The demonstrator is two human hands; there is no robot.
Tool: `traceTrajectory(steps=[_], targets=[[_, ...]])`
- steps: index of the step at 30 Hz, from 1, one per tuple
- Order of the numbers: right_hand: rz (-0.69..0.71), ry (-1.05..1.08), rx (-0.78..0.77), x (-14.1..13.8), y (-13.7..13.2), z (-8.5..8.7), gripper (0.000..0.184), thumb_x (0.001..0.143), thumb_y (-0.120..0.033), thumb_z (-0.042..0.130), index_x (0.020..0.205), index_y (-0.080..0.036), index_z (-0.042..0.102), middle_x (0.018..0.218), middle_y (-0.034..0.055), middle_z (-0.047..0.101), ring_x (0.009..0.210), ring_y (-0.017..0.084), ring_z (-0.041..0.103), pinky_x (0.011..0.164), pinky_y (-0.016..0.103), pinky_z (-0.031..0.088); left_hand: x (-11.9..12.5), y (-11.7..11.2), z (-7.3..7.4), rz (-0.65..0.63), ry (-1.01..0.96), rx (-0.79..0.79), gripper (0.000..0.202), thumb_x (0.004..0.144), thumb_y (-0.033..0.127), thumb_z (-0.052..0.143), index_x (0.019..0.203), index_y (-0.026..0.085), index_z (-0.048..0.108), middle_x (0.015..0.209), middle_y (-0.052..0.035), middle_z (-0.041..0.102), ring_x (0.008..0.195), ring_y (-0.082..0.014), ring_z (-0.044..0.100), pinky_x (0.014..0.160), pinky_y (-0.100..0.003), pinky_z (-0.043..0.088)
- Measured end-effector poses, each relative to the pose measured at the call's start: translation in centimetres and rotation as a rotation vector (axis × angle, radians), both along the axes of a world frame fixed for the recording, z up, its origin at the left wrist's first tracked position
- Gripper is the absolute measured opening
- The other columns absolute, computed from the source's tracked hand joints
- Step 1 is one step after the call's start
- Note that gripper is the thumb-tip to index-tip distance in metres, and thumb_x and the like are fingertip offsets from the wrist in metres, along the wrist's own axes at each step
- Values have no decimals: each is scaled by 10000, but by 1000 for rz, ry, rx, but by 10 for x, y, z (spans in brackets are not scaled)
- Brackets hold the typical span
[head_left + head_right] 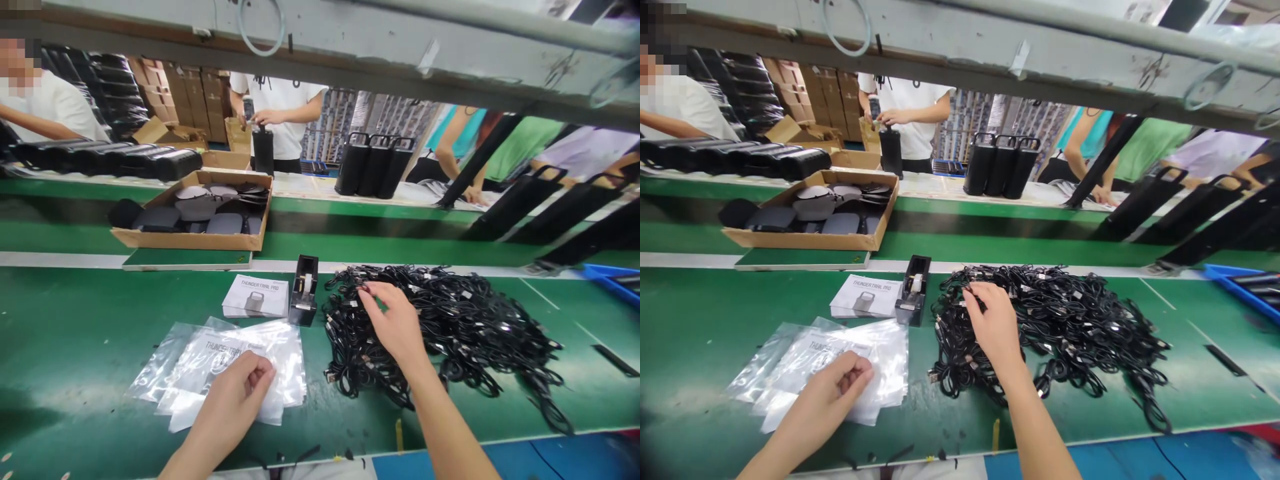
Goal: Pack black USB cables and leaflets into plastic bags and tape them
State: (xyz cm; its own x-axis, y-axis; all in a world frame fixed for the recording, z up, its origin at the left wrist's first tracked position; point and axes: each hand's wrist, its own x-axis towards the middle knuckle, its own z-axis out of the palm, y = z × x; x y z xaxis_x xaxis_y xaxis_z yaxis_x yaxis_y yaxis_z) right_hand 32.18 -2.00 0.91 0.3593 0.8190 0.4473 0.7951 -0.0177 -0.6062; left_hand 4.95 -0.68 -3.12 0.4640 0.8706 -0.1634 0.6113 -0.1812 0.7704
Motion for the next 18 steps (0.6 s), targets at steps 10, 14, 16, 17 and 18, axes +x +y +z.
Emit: traceTrajectory(steps=[10, 14, 16, 17, 18], targets=[[143, 1396, -299, -114, -48, -34, 373, 689, -439, 640, 798, -83, 613, 752, 101, 637, 543, 74, 491, 449, 158, 306, -4, 2, -6, 107, -278, -178, 294, 824, 443, 426, 801, 157, 491, 729, -16, 505, 664, -128, 473, 612, -241, 381], [78, 1334, -307, -125, -47, -43, 400, 685, -454, 634, 772, -64, 626, 674, 93, 624, 482, 54, 427, 443, 162, 293, -4, 4, -2, 164, -356, -117, 289, 805, 433, 457, 759, 151, 495, 736, -16, 468, 670, -120, 467, 641, -236, 395], [78, 1330, -307, -125, -46, -43, 408, 687, -460, 629, 787, -64, 623, 693, 99, 628, 482, 57, 432, 428, 163, 279, -5, 3, 1, 164, -377, -90, 273, 803, 420, 465, 759, 154, 511, 812, -34, 475, 737, -129, 478, 679, -236, 410], [74, 1337, -300, -124, -45, -42, 407, 690, -461, 626, 786, -65, 618, 714, 105, 631, 475, 56, 430, 416, 163, 266, -5, 2, 3, 159, -383, -87, 269, 802, 416, 468, 751, 156, 516, 857, -46, 478, 788, -139, 481, 698, -236, 417], [61, 1343, -285, -124, -44, -41, 402, 693, -460, 624, 778, -67, 610, 738, 111, 634, 467, 53, 427, 406, 163, 251, -5, 0, 4, 153, -386, -91, 271, 801, 417, 469, 738, 158, 519, 899, -56, 477, 837, -149, 478, 712, -236, 424]])
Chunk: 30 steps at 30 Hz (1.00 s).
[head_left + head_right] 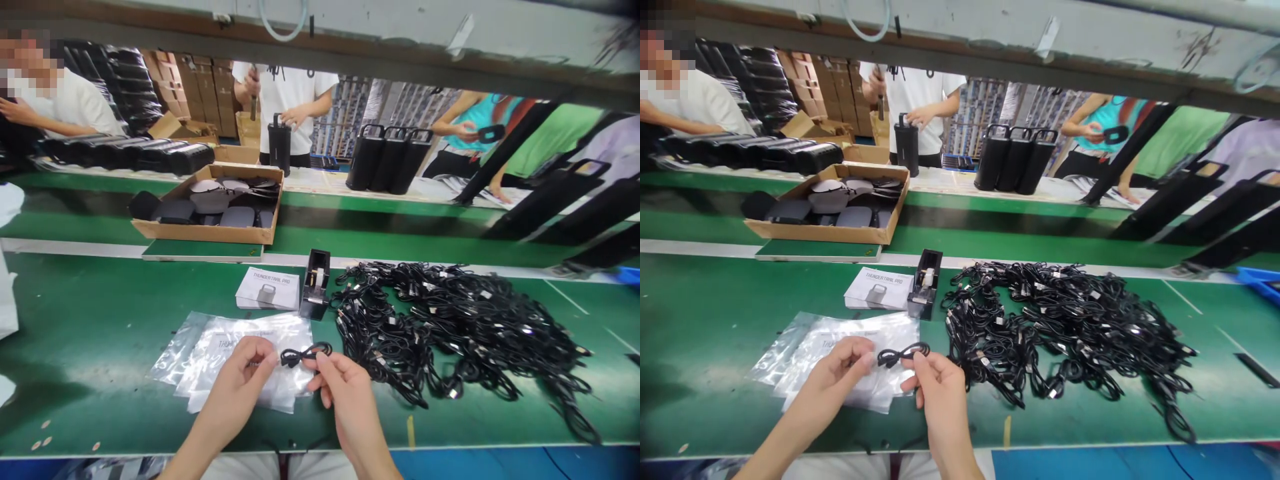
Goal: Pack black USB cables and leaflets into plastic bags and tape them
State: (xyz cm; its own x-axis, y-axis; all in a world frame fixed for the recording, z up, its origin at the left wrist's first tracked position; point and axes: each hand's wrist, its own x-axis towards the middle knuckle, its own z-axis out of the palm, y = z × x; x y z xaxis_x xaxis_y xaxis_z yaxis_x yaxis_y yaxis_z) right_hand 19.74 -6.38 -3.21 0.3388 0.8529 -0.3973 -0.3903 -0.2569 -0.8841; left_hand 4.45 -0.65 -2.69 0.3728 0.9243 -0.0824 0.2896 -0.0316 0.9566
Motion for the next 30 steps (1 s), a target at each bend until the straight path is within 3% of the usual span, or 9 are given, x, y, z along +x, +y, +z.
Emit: traceTrajectory(steps=[4, 6, 11, 16, 19, 21, 25, 27, 30], targets=[[-126, 19, 28, -2, 4, 1, 378, 696, -450, 626, 748, -80, 573, 826, 124, 638, 443, 35, 412, 388, 159, 219, 1, -5, 6, -19, 17, -31, 303, 801, 444, 450, 709, 164, 522, 1007, -80, 453, 973, -184, 448, 726, -238, 446], [-105, 30, 28, -4, 4, 1, 388, 702, -457, 618, 752, -76, 564, 824, 129, 638, 433, 27, 410, 380, 150, 199, 1, -6, 7, -11, 28, -32, 308, 795, 453, 448, 716, 166, 527, 1026, -85, 445, 1012, -195, 437, 740, -245, 450], [152, -62, -26, -9, 1, 5, 451, 719, -499, 572, 787, -54, 587, 823, 134, 637, 335, 6, 378, 350, 151, 178, -1, -8, 8, 38, 78, 32, 297, 788, 451, 463, 769, 172, 560, 1076, -86, 427, 1019, -196, 447, 817, -277, 419], [173, -171, -33, -9, 6, 13, 452, 720, -525, 537, 721, -73, 563, 781, 76, 613, 288, 0, 310, 304, 168, 169, 1, -16, 16, 99, 154, 140, 269, 793, 445, 470, 758, 199, 573, 1070, -49, 453, 812, -156, 481, 774, -308, 388], [346, -236, -43, -13, 9, 16, 402, 747, -498, 503, 687, -103, 544, 542, -19, 470, 299, 29, 282, 302, 178, 166, 1, -19, 19, 79, 161, 182, 256, 799, 432, 470, 748, 204, 574, 1076, -52, 442, 939, -185, 466, 799, -308, 384], [504, -433, 9, -14, 12, 22, 360, 773, -446, 485, 618, -122, 512, 470, -41, 353, 348, 44, 291, 343, 178, 173, -2, -19, 19, 55, 165, 214, 244, 806, 419, 467, 753, 206, 571, 1085, -57, 429, 1030, -199, 431, 839, -314, 374], [718, -898, 292, -7, 23, 52, 356, 859, -308, 385, 573, -127, 494, 508, -21, 402, 503, 60, 340, 473, 188, 199, -8, -16, 27, 117, 112, 294, 208, 806, 399, 485, 754, 216, 569, 1085, -41, 435, 1066, -188, 415, 904, -329, 329], [825, -929, 361, -3, 31, 74, 400, 902, -342, 305, 664, -146, 561, 578, -15, 487, 544, 67, 390, 503, 186, 235, -12, -11, 37, 207, 70, 324, 209, 802, 403, 495, 745, 214, 564, 1075, -34, 447, 1043, -183, 433, 903, -331, 323], [910, -1009, 439, -4, 43, 105, 303, 844, -422, 448, 775, -192, 632, 650, -26, 573, 595, 75, 468, 552, 185, 288, -20, -4, 54, 316, -23, 356, 201, 798, 400, 513, 754, 209, 554, 1067, -29, 460, 1052, -181, 438, 910, -321, 316]])
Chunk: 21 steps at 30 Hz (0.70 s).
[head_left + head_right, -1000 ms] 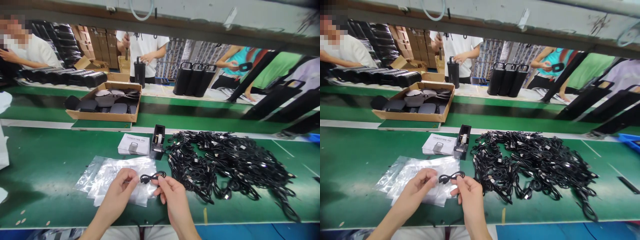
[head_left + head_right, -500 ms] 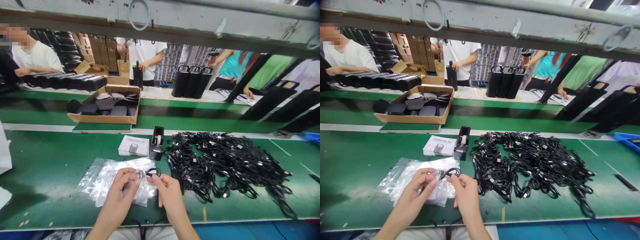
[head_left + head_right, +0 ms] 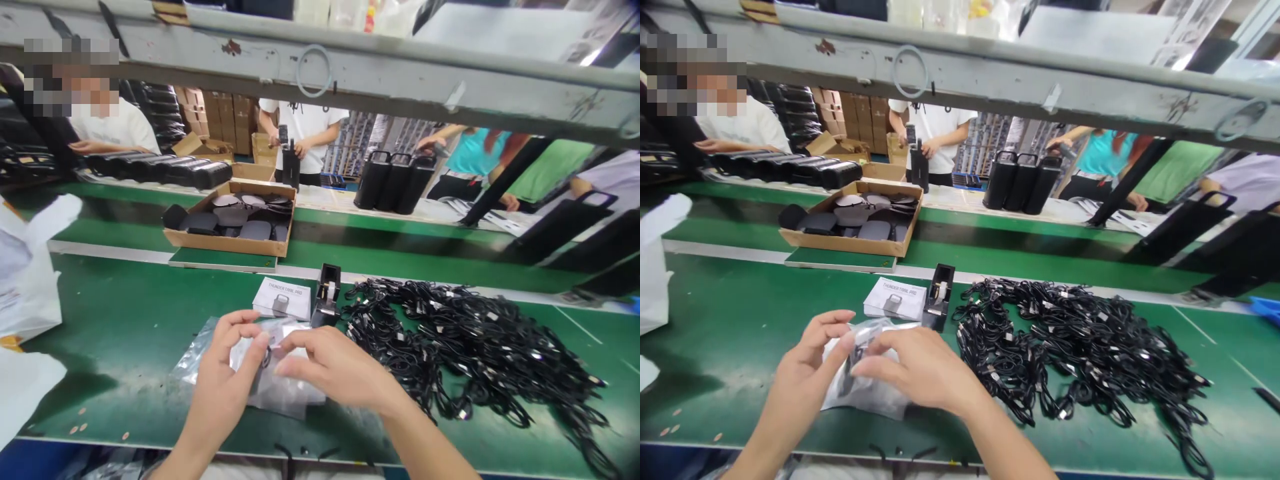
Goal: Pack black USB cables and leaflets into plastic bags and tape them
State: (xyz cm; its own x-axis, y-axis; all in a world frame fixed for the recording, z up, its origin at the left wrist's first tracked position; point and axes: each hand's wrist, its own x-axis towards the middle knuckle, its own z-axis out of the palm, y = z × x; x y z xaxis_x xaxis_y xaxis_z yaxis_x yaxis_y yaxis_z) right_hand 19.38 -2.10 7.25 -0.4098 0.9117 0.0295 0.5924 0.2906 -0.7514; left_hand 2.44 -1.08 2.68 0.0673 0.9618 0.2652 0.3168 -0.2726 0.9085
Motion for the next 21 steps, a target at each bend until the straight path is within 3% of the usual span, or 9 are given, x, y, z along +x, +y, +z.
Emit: traceTrajectory(steps=[2, 4, 6, 8, 11, 14, 17, 19, 21], targets=[[42, -49, 85, -4, 7, 18, 184, 792, -359, 553, 768, -204, 649, 693, -34, 615, 636, 80, 511, 595, 186, 315, -6, 4, 8, 31, -101, 26, 190, 804, 389, 519, 767, 204, 539, 1075, -24, 465, 1062, -172, 440, 904, -291, 329], [101, -23, 141, -8, 14, 34, 146, 804, -289, 546, 767, -194, 652, 760, -29, 641, 691, 82, 541, 636, 183, 340, -11, 8, 12, 34, -232, 52, 200, 822, 411, 494, 844, 215, 527, 1122, -22, 466, 1077, -164, 445, 909, -270, 339], [177, 35, 160, -9, 19, 50, 148, 812, -266, 533, 801, -177, 651, 811, -13, 645, 732, 86, 552, 658, 178, 363, -16, 12, 12, -47, -351, 59, 323, 807, 494, 476, 1008, 242, 491, 1219, -34, 432, 1141, -180, 410, 962, -286, 311], [271, 62, 144, -7, 22, 64, 162, 811, -261, 533, 817, -149, 650, 825, 8, 642, 731, 86, 551, 652, 174, 378, -18, 17, 9, -226, -441, -21, 563, 738, 601, 485, 1176, 260, 393, 1291, -60, 382, 1205, -214, 345, 1009, -324, 267], [454, 74, 110, -1, 25, 78, 174, 810, -259, 534, 823, -122, 640, 880, 29, 632, 672, 61, 529, 559, 154, 369, -15, 23, 1, -598, -538, -297, 804, 611, 683, 533, 1252, 240, 334, 1250, -97, 417, 1158, -254, 380, 946, -349, 336], [537, 78, 87, 9, 23, 83, 139, 785, -240, 556, 777, -119, 624, 1022, 57, 591, 771, 78, 544, 525, 141, 377, -8, 21, -5, -782, -571, -429, 666, 579, 595, 647, 1096, 203, 495, 1024, -66, 538, 953, -214, 500, 802, -295, 409], [498, 57, 84, 23, 15, 83, 87, 732, -206, 605, 690, -130, 596, 1115, 71, 532, 1050, 161, 483, 722, 193, 434, -2, 14, -5, -658, -512, -403, 320, 679, 454, 652, 785, 161, 579, 722, 0, 553, 678, -104, 494, 636, -196, 386], [433, 33, 80, 34, 6, 78, 109, 731, -204, 603, 655, -136, 567, 1168, 69, 493, 1102, 181, 448, 846, 250, 409, 0, 10, -2, -531, -415, -348, 291, 731, 438, 605, 701, 148, 599, 650, 5, 550, 616, -85, 464, 589, -177, 363], [265, 41, 72, 43, -1, 65, 103, 730, -239, 614, 751, -151, 567, 1202, 74, 467, 1057, 175, 473, 869, 278, 402, -1, 8, 2, -426, -307, -304, 325, 761, 465, 555, 732, 153, 639, 692, -13, 591, 658, -104, 490, 627, -187, 383]])
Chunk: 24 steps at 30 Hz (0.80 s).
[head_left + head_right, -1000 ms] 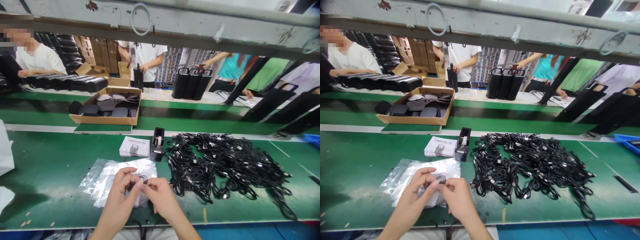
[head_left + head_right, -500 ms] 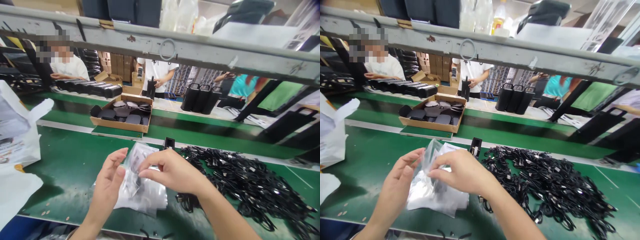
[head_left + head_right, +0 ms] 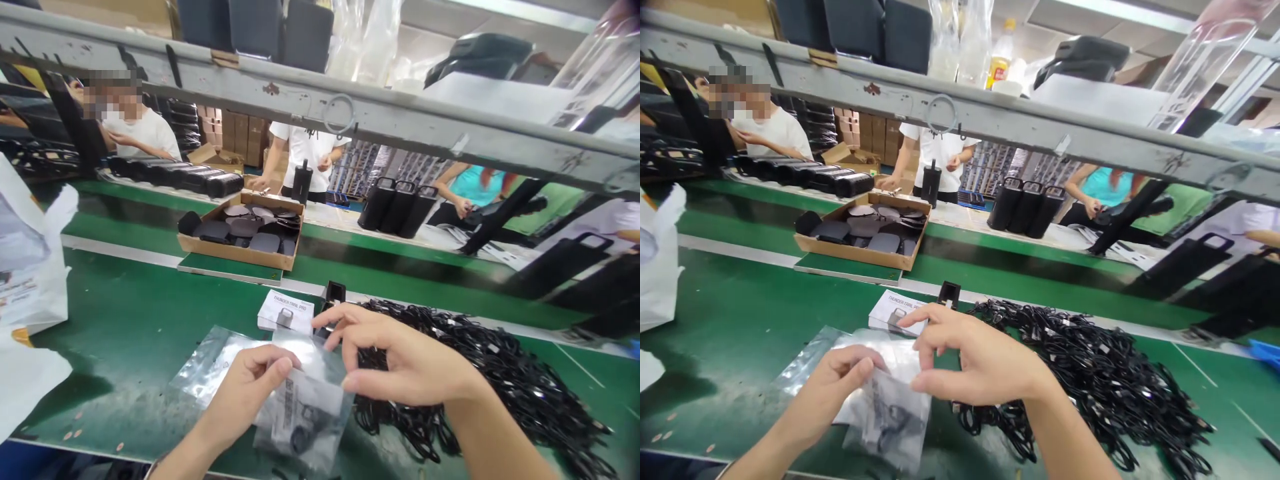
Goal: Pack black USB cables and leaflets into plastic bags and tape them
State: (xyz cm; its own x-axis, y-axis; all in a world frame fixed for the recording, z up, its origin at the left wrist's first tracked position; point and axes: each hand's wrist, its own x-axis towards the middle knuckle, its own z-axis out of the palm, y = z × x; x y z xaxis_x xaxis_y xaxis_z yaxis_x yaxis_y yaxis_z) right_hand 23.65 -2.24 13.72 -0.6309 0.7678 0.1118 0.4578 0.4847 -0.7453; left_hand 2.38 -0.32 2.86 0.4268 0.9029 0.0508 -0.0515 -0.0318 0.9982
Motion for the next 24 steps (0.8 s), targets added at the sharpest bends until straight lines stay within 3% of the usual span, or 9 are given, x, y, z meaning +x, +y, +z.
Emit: traceTrajectory(steps=[4, 6, 9, 11, 14, 18, 20, 22, 24], targets=[[-385, 166, -129, -1, -3, -54, 693, 589, -282, 742, 1202, -219, 423, 1190, 78, 482, 1000, 171, 498, 817, 280, 422, 1, 4, -1, 82, 153, 43, 418, 841, 490, 396, 866, 173, 668, 882, -43, 646, 873, -159, 550, 812, -229, 396], [-492, 280, -230, -10, 2, -83, 506, 644, -282, 695, 1105, -176, 518, 1049, 70, 569, 911, 161, 537, 760, 269, 434, 1, 9, -4, 88, 202, 90, 407, 851, 474, 381, 909, 186, 663, 934, -39, 644, 938, -168, 549, 853, -237, 388], [-584, 381, -251, -23, 12, -108, 188, 727, -303, 607, 774, -122, 634, 757, 48, 620, 704, 130, 551, 656, 246, 430, -2, 17, -8, 149, 300, 199, 296, 790, 432, 500, 844, 196, 671, 859, -30, 649, 826, -169, 573, 749, -237, 432], [-597, 379, -141, -26, 15, -111, 156, 745, -274, 588, 753, -140, 667, 713, 36, 618, 659, 118, 538, 622, 235, 421, -7, 22, -8, 179, 352, 235, 240, 757, 403, 549, 780, 201, 677, 803, -32, 650, 756, -175, 575, 675, -246, 442], [-534, 383, 70, -25, 15, -110, 161, 782, -180, 533, 823, -184, 689, 770, 31, 635, 718, 118, 563, 659, 234, 442, -19, 27, -7, 101, 343, 159, 234, 775, 390, 535, 805, 206, 676, 881, -52, 652, 842, -200, 579, 745, -277, 437], [-409, 328, 376, -20, 13, -114, 257, 788, -73, 472, 854, -202, 684, 832, 37, 634, 780, 118, 572, 686, 241, 461, -27, 33, -7, 103, 19, -161, 374, 823, 467, 442, 1087, 216, 525, 1097, -77, 590, 1024, -209, 530, 855, -307, 405], [-393, 259, 520, -20, 12, -118, 267, 786, -56, 463, 834, -199, 682, 839, 40, 627, 769, 118, 560, 659, 240, 452, -25, 34, -7, 108, -101, -193, 550, 796, 584, 400, 1211, 223, 386, 1168, -92, 544, 1069, -215, 501, 857, -309, 401], [-375, 202, 596, -19, 11, -119, 268, 784, -49, 461, 820, -206, 674, 870, 34, 623, 784, 119, 550, 668, 242, 442, -19, 34, -9, 58, 18, -139, 625, 728, 614, 486, 1193, 207, 390, 1113, -92, 561, 986, -210, 530, 796, -283, 412], [-420, 172, 580, -16, 11, -120, 262, 793, -69, 456, 888, -217, 650, 948, 35, 605, 857, 131, 541, 725, 259, 436, -11, 33, -13, 52, 258, -83, 479, 702, 550, 571, 985, 167, 520, 886, -55, 599, 785, -169, 542, 675, -241, 400]])
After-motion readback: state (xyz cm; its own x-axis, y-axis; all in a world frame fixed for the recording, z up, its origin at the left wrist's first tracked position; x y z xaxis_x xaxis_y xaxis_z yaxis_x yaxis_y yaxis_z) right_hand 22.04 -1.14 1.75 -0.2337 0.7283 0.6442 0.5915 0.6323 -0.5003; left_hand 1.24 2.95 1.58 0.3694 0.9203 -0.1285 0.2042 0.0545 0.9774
